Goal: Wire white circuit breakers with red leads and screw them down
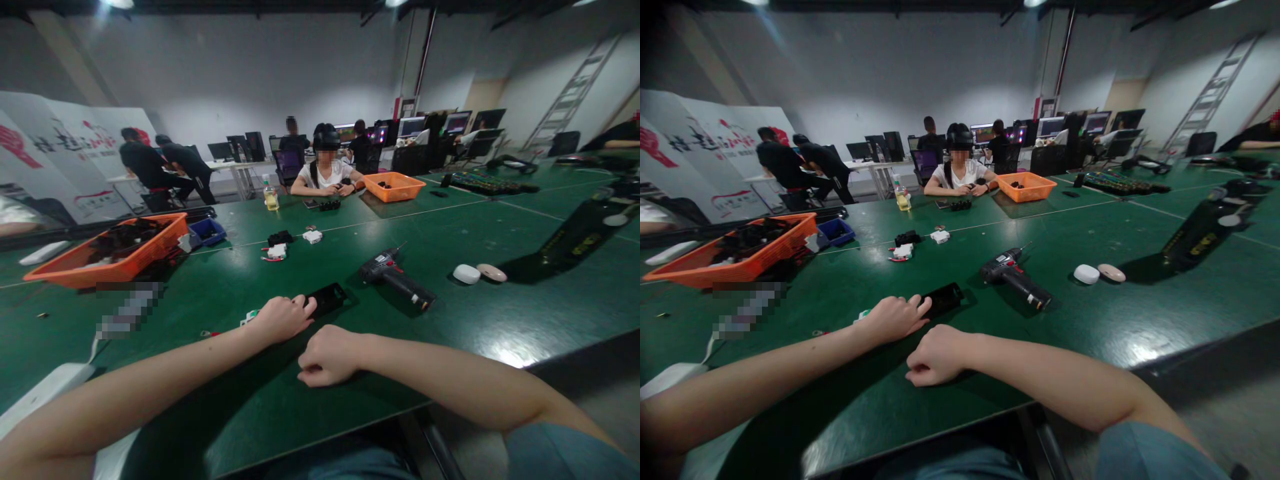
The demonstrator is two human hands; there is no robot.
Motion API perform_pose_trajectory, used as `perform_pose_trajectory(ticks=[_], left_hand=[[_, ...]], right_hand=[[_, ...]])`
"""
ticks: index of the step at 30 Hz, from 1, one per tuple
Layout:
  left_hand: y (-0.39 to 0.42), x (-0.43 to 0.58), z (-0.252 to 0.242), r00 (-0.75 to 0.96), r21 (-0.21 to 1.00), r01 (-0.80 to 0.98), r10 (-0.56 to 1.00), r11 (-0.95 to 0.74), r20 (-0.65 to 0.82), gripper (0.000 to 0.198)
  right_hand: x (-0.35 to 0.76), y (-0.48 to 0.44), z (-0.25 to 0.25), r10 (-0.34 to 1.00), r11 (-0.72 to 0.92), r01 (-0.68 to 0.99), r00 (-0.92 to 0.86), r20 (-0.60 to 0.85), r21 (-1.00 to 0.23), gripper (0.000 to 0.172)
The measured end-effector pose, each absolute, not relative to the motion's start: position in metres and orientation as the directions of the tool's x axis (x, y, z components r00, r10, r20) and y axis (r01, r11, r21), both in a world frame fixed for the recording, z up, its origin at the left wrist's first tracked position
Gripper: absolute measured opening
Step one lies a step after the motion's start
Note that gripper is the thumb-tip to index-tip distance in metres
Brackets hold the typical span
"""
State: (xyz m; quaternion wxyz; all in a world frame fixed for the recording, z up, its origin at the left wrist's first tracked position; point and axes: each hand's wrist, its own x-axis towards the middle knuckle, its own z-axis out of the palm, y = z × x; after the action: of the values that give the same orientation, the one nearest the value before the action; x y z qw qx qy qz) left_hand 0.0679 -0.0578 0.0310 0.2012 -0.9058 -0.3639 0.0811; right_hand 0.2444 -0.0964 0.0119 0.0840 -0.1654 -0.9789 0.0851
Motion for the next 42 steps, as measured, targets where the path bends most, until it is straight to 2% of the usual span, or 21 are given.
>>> perform_pose_trajectory(ticks=[16, 26, 34, 42], left_hand=[[-0.056, 0.079, 0.035, 0.670, -0.419, 0.673, 0.743, -0.609, -0.004, 0.043], [-0.053, 0.083, 0.027, 0.624, -0.349, 0.737, 0.781, -0.579, 0.020, 0.047], [-0.050, 0.079, 0.026, 0.604, -0.402, 0.733, 0.797, -0.548, 0.015, 0.046], [-0.045, 0.067, 0.033, 0.478, -0.340, 0.826, 0.878, -0.450, 0.001, 0.046]], right_hand=[[0.245, -0.096, 0.012, 0.331, 0.932, 0.298, -0.931, 0.154, -0.205, 0.032], [0.246, -0.096, 0.015, 0.330, 0.930, 0.295, -0.933, 0.143, -0.219, 0.032], [0.246, -0.097, 0.016, 0.362, 0.916, 0.331, -0.926, 0.109, -0.225, 0.033], [0.246, -0.095, 0.014, 0.342, 0.922, 0.308, -0.932, 0.122, -0.233, 0.032]])
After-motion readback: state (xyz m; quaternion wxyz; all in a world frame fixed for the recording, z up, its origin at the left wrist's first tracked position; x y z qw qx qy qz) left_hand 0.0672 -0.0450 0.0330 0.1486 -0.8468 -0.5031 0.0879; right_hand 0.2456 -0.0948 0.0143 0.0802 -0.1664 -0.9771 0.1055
